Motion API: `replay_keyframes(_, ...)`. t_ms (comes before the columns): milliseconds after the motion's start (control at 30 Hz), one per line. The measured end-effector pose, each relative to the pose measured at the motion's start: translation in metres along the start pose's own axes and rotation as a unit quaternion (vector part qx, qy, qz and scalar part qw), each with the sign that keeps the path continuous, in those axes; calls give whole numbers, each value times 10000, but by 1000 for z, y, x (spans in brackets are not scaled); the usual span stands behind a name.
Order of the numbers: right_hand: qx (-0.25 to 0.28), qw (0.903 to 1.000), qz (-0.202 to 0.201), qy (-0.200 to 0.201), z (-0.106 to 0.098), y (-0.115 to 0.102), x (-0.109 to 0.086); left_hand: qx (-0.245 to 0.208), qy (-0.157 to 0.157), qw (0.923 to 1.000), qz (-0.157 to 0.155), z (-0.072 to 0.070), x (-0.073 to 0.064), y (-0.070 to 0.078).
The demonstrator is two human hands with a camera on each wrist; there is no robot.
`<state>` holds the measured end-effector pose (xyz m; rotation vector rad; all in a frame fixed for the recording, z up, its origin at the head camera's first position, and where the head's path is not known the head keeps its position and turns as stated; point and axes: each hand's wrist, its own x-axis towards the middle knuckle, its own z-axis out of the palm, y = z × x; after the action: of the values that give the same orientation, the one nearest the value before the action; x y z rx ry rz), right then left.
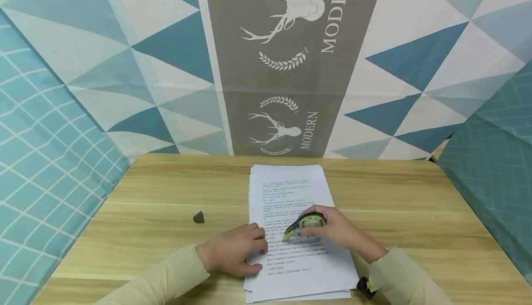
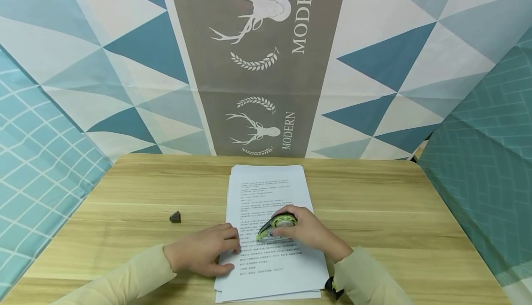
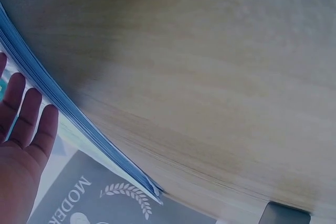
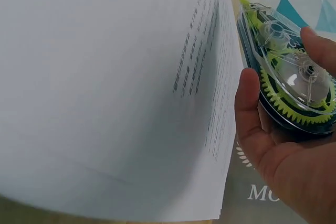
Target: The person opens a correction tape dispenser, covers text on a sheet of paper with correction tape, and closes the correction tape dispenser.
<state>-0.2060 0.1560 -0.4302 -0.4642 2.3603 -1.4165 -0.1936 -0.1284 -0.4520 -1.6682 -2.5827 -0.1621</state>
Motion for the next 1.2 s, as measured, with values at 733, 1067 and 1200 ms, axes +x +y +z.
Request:
replay_keyframes(733,-802,9957,-448,-149,30,-13,18,-104,33,9999,-36,0,1,1)
replay_keyframes(1067,-896,9948,-386,-276,33,-18,22,-139,-18,9999,-72,0,2,0)
replay_keyframes(1200,-1014,9937,-370,-310,34,-21,22,-145,-30,9998,-100,0,2,1)
